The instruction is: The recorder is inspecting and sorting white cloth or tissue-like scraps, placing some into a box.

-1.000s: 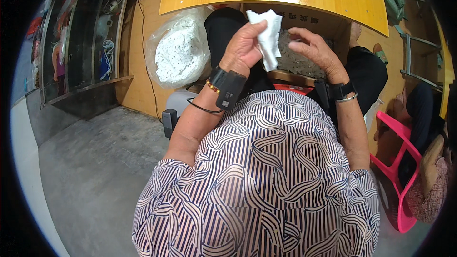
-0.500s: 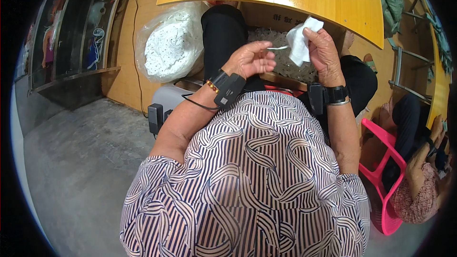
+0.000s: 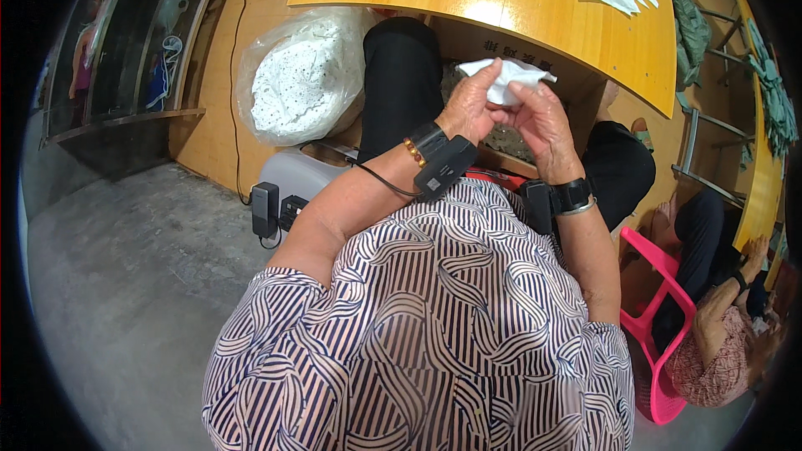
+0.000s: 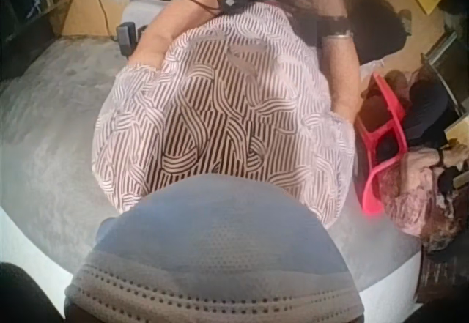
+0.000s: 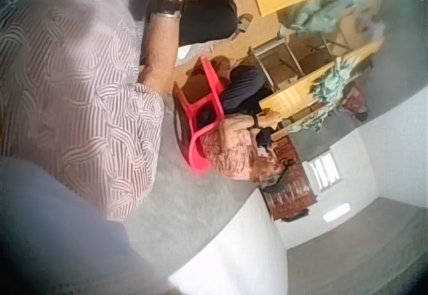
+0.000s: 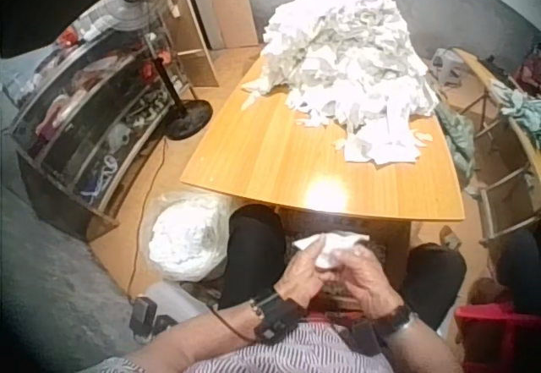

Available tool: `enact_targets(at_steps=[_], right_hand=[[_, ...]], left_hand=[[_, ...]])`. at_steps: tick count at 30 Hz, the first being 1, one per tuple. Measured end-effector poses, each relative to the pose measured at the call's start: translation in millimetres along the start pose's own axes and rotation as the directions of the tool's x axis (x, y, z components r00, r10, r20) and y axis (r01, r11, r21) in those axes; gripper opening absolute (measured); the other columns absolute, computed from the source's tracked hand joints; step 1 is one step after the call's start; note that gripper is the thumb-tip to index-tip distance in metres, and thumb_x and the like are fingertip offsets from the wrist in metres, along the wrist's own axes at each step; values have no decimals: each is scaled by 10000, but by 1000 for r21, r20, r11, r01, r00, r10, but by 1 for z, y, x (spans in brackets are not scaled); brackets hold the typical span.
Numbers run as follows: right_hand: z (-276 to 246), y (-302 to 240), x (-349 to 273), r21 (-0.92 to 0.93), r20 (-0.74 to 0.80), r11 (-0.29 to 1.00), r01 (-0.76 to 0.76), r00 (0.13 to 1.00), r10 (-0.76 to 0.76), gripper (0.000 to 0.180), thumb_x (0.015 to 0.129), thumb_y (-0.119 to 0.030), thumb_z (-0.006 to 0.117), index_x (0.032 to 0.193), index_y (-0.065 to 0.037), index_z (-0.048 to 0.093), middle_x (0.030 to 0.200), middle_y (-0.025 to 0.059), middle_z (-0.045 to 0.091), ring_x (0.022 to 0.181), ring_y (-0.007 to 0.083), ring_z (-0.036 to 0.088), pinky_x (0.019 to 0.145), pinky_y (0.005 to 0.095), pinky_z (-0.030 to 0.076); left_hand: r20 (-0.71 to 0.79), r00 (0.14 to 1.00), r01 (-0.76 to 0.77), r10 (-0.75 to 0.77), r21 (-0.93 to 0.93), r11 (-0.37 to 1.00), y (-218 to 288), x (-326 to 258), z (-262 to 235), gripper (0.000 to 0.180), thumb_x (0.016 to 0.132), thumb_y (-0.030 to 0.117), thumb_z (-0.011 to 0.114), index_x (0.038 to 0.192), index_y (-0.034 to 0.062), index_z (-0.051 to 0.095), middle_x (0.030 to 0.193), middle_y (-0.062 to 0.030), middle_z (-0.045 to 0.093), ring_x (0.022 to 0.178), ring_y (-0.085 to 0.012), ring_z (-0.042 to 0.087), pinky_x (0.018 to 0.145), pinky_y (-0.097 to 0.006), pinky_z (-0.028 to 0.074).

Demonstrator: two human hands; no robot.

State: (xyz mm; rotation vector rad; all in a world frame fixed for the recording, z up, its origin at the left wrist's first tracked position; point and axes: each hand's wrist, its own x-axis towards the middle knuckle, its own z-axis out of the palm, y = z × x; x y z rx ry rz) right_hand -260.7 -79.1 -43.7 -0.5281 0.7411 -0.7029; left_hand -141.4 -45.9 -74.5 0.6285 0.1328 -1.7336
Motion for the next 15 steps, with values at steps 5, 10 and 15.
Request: enact_targets(at_steps=[5, 10, 15], right_hand=[[-24, 0, -7, -465, 60, 862, -203, 964, 259, 365, 742, -140, 660, 1060, -11, 534, 832, 53, 617, 620, 140, 597, 534, 236, 491], [-49, -3, -4, -408, -10, 885, -222, 971, 239, 323, 808, -258, 608, 1021, -26, 540, 830, 52, 597, 619, 128, 588, 536, 229, 475], [-30, -15, 2, -311, 149, 949, -58, 983, 109, 433, 842, -388, 535, 1091, -35, 503, 891, 50, 575, 662, 108, 587, 570, 222, 461]], left_hand=[[-33, 980, -199, 198, -11, 980, 14, 1, -13, 255, 803, 41, 534, 1051, -17, 526, 1002, -129, 591, 914, -282, 582, 821, -430, 469], [69, 975, -219, 212, 138, 966, 33, -19, -5, 314, 728, -48, 551, 1041, -30, 537, 956, -125, 610, 856, -241, 613, 791, -368, 493], [110, 990, -119, 93, 262, 958, 32, -28, 0, 328, 730, -39, 559, 1057, -39, 527, 954, -130, 608, 851, -235, 615, 786, -347, 497]])
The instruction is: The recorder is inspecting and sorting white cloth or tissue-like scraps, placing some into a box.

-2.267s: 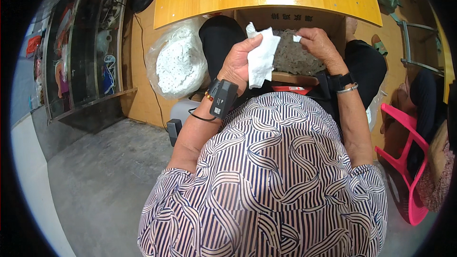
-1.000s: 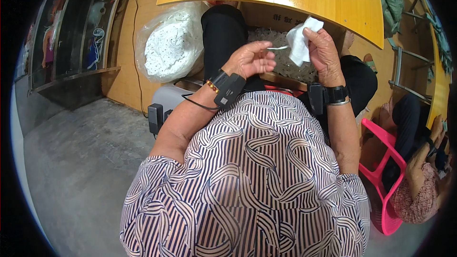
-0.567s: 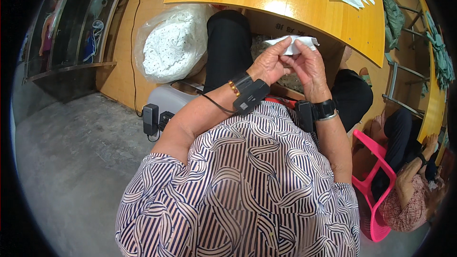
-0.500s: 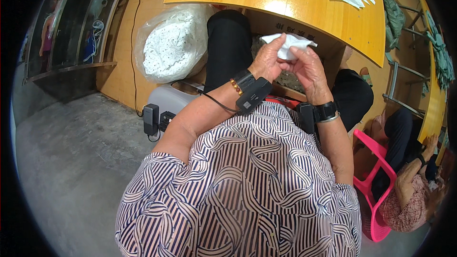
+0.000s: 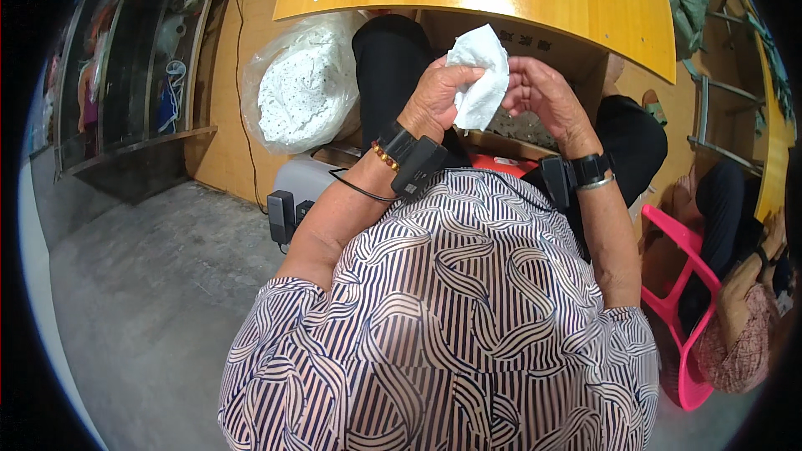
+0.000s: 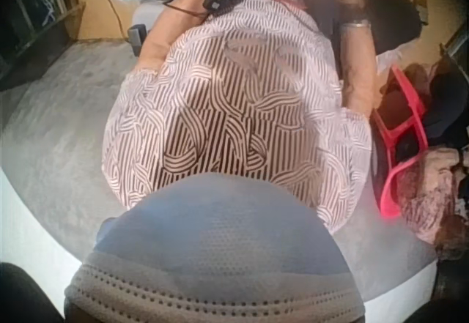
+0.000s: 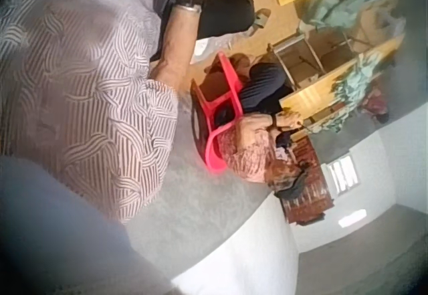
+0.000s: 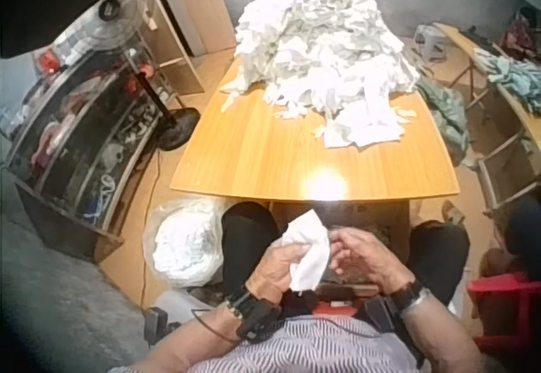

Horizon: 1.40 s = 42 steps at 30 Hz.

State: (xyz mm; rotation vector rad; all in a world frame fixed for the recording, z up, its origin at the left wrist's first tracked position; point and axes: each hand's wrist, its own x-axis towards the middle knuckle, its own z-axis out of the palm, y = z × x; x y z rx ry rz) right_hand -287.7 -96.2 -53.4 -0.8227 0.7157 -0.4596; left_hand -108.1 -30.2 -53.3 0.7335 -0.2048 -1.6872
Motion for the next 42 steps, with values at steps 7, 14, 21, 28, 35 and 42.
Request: enact_targets(at_steps=[7, 14, 21, 28, 35, 42], right_hand=[[18, -12, 4, -252, 5, 962, 107, 994, -109, 258, 814, -307, 592, 883, -58, 581, 666, -11, 532, 544, 42, 486, 483, 176, 406], [-38, -1, 1, -453, -185, 890, -51, 982, -38, 186, 809, -234, 603, 743, -64, 573, 568, -34, 456, 471, 57, 428, 424, 189, 350], [8, -10, 5, -263, -31, 962, 72, 996, -83, 305, 802, -276, 613, 984, -33, 581, 684, -6, 533, 509, 59, 477, 454, 176, 370], [8, -7, 10, -411, 118, 911, 44, 993, 5, 261, 817, -284, 583, 695, -55, 560, 561, -28, 476, 493, 50, 452, 459, 180, 384], [-40, 29, 3, -999, -23, -43, -32, 982, -190, 430, 732, -183, 610, 1129, -60, 503, 887, 244, 577, 919, 387, 536, 772, 448, 423], [7, -6, -2, -986, 103, 112, 120, 984, -146, 388, 719, -90, 620, 1088, -38, 513, 759, 175, 594, 716, 324, 590, 644, 374, 457]], left_hand=[[-6, 999, 47, -47, 96, 994, -2, -9, 2, 301, 758, -18, 559, 1058, -32, 535, 973, -125, 605, 851, -211, 614, 775, -323, 502], [-61, 998, 4, 0, 80, 997, 12, -13, -5, 283, 759, -28, 555, 1041, -35, 535, 950, -131, 609, 837, -219, 619, 761, -321, 508], [-58, 998, 13, -7, 105, 994, 8, -16, -6, 287, 773, 13, 571, 1058, -11, 545, 964, -101, 611, 835, -190, 614, 744, -310, 509], [-2, 1000, -10, 10, -11, 1000, 15, -16, -9, 266, 780, 7, 564, 1045, -9, 552, 951, -91, 614, 818, -184, 615, 718, -298, 512], [-176, 936, -326, 304, -114, 939, 86, -41, -49, 275, 769, -2, 560, 1044, -2, 558, 948, -98, 617, 844, -224, 613, 764, -353, 505], [-604, 703, -500, 376, -43, 865, 109, -74, -181, 383, 815, 125, 519, 1161, -15, 427, 1043, -190, 542, 907, -323, 568, 816, -444, 470]])
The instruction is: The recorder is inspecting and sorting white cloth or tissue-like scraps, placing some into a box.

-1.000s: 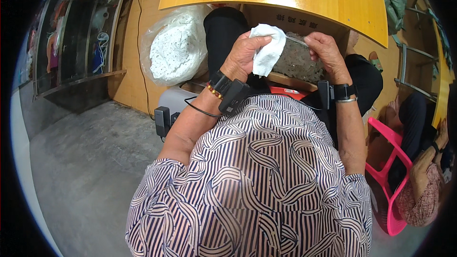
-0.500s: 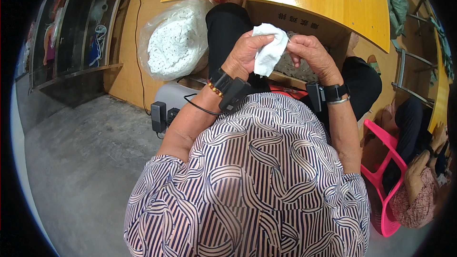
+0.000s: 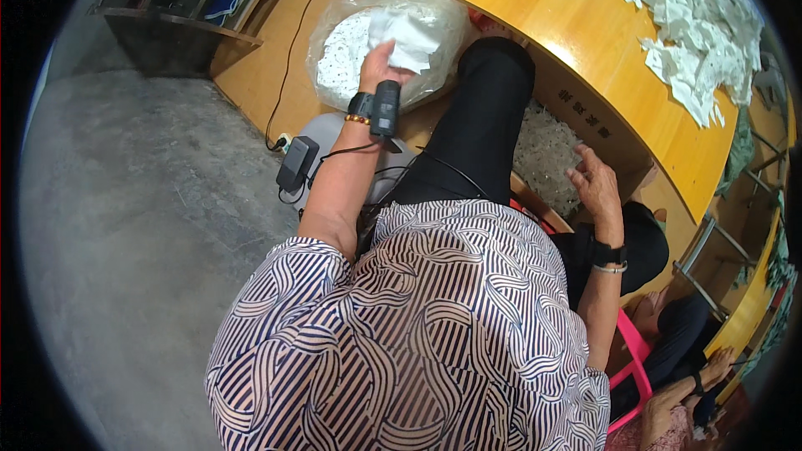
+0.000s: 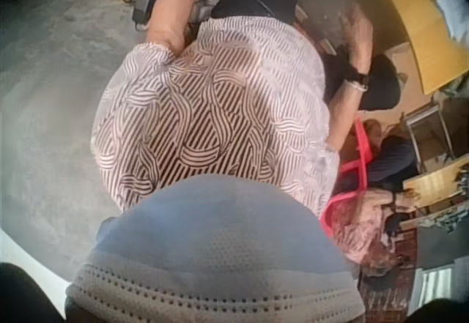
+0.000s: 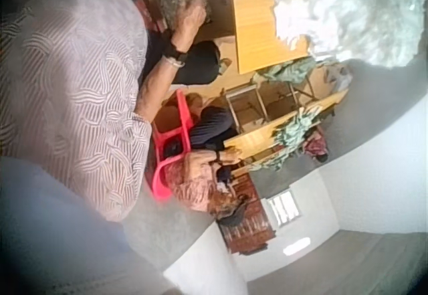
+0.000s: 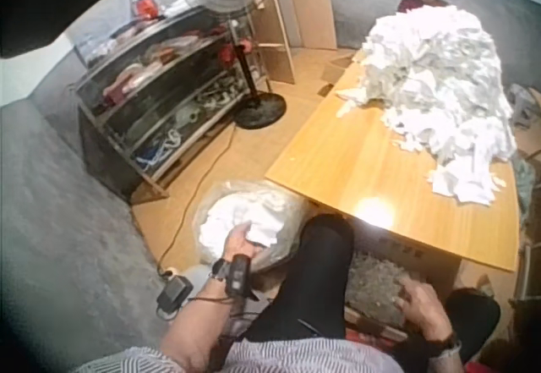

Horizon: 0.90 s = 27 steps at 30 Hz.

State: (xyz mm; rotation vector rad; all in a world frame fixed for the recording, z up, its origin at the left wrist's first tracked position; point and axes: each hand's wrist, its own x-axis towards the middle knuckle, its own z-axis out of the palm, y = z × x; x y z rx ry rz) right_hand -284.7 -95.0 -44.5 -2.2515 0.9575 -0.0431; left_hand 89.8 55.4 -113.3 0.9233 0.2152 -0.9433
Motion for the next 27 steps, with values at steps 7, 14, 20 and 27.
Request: enact_targets(at_steps=[7, 14, 20, 27], right_hand=[[-62, -60, 4, 151, -32, 975, 166, 986, -163, 212, 740, -99, 608, 930, -17, 559, 694, 133, 564, 625, 253, 562, 589, 302, 438], [-111, -26, 41, -145, -575, 989, -5, 814, -81, 204, 717, -109, 612, 907, -38, 589, 833, 129, 577, 710, 297, 578, 626, 348, 458], [-124, 13, 80, -285, -699, 936, -206, 713, -56, 187, 721, -181, 622, 880, -82, 618, 879, 120, 568, 769, 320, 569, 656, 390, 468], [-107, 12, 67, 60, -708, 994, 92, 706, -23, 109, 766, -115, 613, 813, -17, 607, 680, 42, 570, 607, 126, 508, 576, 242, 417]], left_hand=[[-90, 927, 335, -365, -244, 910, -40, 2, -42, 369, 794, 140, 558, 1115, 41, 404, 1048, -216, 449, 943, -439, 489, 768, -518, 468], [361, 918, 187, -165, -26, 982, -7, -36, 49, 298, 830, 163, 541, 1103, 51, 508, 794, -122, 613, 770, -295, 614, 702, -403, 507], [582, 781, 218, -227, 86, 972, -33, -70, 107, 290, 840, 141, 516, 1095, 5, 498, 779, -121, 607, 729, -268, 626, 629, -353, 534], [623, 637, 415, -455, 221, 883, -83, -100, 126, 272, 833, 105, 520, 1084, 0, 516, 769, -119, 604, 744, -266, 622, 664, -347, 531]])
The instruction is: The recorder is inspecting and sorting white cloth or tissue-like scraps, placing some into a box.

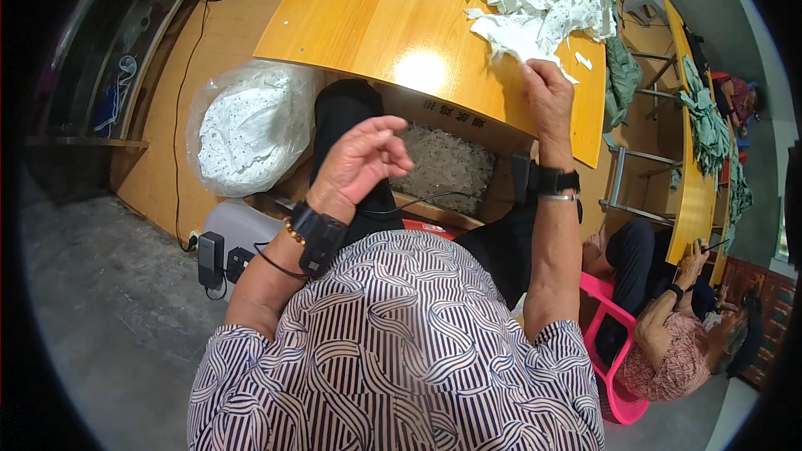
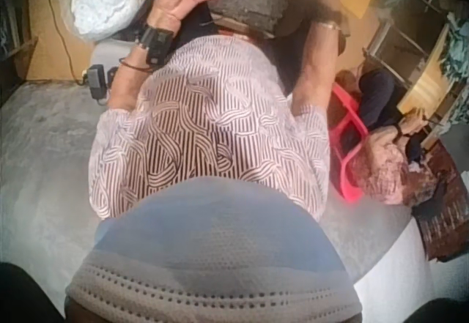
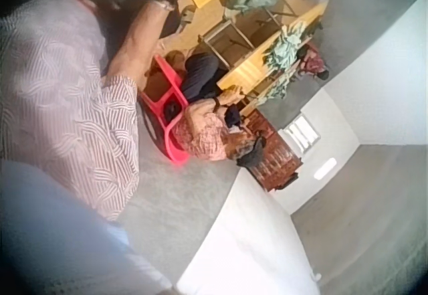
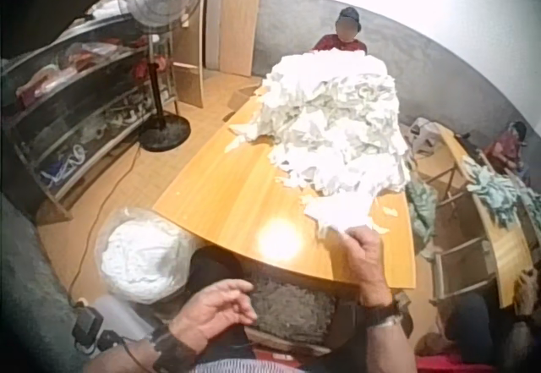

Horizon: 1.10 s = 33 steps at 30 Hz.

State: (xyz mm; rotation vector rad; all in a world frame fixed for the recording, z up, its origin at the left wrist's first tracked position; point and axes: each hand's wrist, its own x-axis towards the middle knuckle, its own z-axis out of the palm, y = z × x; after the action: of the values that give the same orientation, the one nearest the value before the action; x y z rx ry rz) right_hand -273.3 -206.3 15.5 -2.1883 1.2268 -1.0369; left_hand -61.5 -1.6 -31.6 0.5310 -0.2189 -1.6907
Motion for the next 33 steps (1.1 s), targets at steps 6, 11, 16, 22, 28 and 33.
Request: enact_targets(at_steps=[6, 11, 16, 22, 28, 33], right_hand=[[-2, -40, -36, -42, 119, 994, 99, 988, -93, 99, 757, -124, 600, 780, -28, 588, 714, 113, 567, 646, 283, 562, 583, 310, 444], [10, -56, -63, -101, 195, 953, 284, 945, -261, 70, 733, -120, 604, 757, -70, 563, 632, 98, 504, 627, 283, 526, 546, 369, 412], [20, -59, -81, -81, 185, 958, 275, 949, -257, 80, 725, -128, 593, 757, -63, 559, 632, 104, 501, 620, 292, 528, 537, 374, 414], [35, -73, -96, 89, 224, 967, 237, 941, -252, 97, 726, -60, 605, 817, -30, 591, 679, 131, 543, 630, 283, 556, 557, 325, 435], [13, -53, -111, 269, 237, 950, -161, 967, 97, 110, 785, -97, 607, 834, 1, 614, 680, 34, 574, 619, 113, 549, 566, 233, 439], [10, -24, -108, 573, 435, 556, -603, 798, 417, 399, 806, -265, 608, 1084, 3, 508, 846, 33, 577, 584, 77, 518, 503, 183, 413]], left_hand=[[-21, 985, 171, -170, 70, 983, -38, 28, 47, 318, 863, 191, 527, 1126, 15, 511, 971, -132, 595, 908, -253, 587, 763, -339, 487], [47, 993, 104, -105, 13, 994, -60, 55, 63, 331, 835, 305, 573, 1054, 59, 536, 976, -61, 574, 906, -169, 549, 790, -336, 446], [0, 999, -48, 48, -35, 998, -66, 60, 61, 256, 816, 248, 612, 974, 51, 568, 939, -33, 571, 896, -124, 534, 800, -304, 442], [-276, 940, -227, 198, -78, 971, -52, 71, 46, 207, 808, 135, 604, 965, 7, 564, 913, -84, 588, 816, -167, 564, 737, -324, 476], [-251, 957, -205, 145, -233, 951, -35, 68, 36, 349, 829, 83, 548, 1157, 11, 452, 1123, -125, 530, 1047, -263, 515, 903, -428, 422], [-334, 923, -266, 192, -191, 945, -39, 74, 35, 355, 833, 46, 527, 1173, 8, 435, 1147, -127, 518, 1070, -272, 502, 927, -446, 405]])
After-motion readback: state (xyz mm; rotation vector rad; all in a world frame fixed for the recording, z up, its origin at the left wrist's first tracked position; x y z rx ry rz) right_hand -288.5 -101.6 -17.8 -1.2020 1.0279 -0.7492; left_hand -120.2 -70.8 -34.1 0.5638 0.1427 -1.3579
